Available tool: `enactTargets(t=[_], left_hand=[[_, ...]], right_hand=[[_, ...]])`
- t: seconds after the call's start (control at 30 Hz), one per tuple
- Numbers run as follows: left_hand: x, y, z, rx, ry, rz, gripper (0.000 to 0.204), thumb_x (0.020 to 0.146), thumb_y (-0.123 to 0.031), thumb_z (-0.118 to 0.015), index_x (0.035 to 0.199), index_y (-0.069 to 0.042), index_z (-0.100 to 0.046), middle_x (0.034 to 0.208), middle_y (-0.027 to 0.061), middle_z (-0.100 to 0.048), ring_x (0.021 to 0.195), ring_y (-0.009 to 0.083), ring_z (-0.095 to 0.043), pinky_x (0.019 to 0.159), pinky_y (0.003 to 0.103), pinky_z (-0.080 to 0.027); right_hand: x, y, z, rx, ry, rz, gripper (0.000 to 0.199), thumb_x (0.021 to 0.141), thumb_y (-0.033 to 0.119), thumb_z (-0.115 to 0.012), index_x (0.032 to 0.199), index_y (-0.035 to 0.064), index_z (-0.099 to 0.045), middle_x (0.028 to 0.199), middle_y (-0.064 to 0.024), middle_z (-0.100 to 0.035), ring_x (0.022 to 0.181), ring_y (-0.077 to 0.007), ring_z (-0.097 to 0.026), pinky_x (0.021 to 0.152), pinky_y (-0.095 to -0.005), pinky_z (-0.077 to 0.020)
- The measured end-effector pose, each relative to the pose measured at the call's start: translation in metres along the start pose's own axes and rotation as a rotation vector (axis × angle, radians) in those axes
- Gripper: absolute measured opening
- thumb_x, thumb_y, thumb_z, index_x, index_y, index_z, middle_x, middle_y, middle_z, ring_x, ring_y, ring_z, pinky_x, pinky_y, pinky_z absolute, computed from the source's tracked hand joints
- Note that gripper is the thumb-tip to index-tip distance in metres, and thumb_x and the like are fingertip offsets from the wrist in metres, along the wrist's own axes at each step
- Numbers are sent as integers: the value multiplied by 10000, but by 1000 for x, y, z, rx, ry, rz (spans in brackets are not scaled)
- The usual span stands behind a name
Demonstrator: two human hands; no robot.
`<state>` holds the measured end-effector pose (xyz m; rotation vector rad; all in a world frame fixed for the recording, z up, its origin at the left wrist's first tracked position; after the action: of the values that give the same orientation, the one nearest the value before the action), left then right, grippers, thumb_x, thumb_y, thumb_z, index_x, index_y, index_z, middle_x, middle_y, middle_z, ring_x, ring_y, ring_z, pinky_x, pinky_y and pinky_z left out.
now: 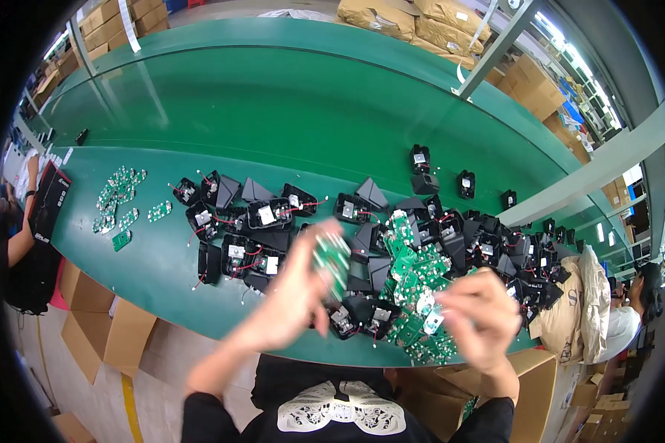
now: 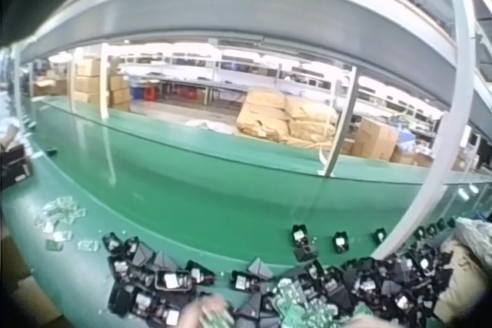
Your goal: The person assembles electronic circuit boards into black plastic housings by hand, creating assembled components.
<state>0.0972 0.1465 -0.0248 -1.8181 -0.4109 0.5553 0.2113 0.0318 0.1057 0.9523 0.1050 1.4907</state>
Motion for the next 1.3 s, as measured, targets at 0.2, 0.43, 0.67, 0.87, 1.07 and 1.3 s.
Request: enactTargets(t=[0.2,0.43,0.67,0.87,1.07,1.3], left_hand=[[131,-77,265,753,-668,-96,544,859,-222,-351,1359,-33,-251,1228,222,-396,630,261,-630,388,323,-503],[170,-20,388,1039,-644,156,464,874,-340,-328,1264,-132,-469,985,113,-622,411,169,-539,342,280,-426],[155,-104,298,1757,-914,-246,489,805,-326,-537,1235,-116,-438,1181,144,-499,958,333,-537,808,440,-450],[185,-36,-13,1369,464,-804,517,606,-50,-525,1113,48,-511,1172,229,-492,1141,338,-433,961,407,-371],[215,70,-38,1539,895,-141,408,706,-200,-589,1021,53,-538,980,212,-597,961,344,-562,849,402,-451],[222,46,-45,1759,639,-182,342,623,-196,-663,884,17,-602,898,221,-612,873,348,-609,703,424,-508]], right_hand=[[-18,-55,-3,14,3,-327,155,726,-8,-659,878,13,-682,751,-75,-621,628,-119,-559,511,-212,-425],[-42,-122,13,-128,-18,-628,141,752,28,-649,889,43,-678,779,-63,-620,619,-110,-570,509,-222,-440],[-6,-128,-33,-604,96,-211,138,708,72,-688,841,69,-653,749,-24,-573,614,-157,-560,455,-268,-431],[19,-164,-69,-843,288,-277,283,653,266,-706,849,84,-612,792,-38,-532,749,-223,-542,511,-339,-461],[7,-152,-79,-819,301,-250,321,668,244,-705,899,59,-582,825,-42,-488,791,-211,-528,466,-328,-473],[2,-170,-98,-817,301,-222,252,641,133,-692,856,64,-580,882,-74,-492,832,-248,-520,544,-360,-478]])
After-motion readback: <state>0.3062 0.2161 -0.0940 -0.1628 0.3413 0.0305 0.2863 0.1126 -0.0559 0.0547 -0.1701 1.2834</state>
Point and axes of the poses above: each hand's wrist, its own x-axis towards the middle knuckle, its own z-axis out of the back of the hand, y = z × x, the point moved 10 cm from there along x, towards the middle knuckle
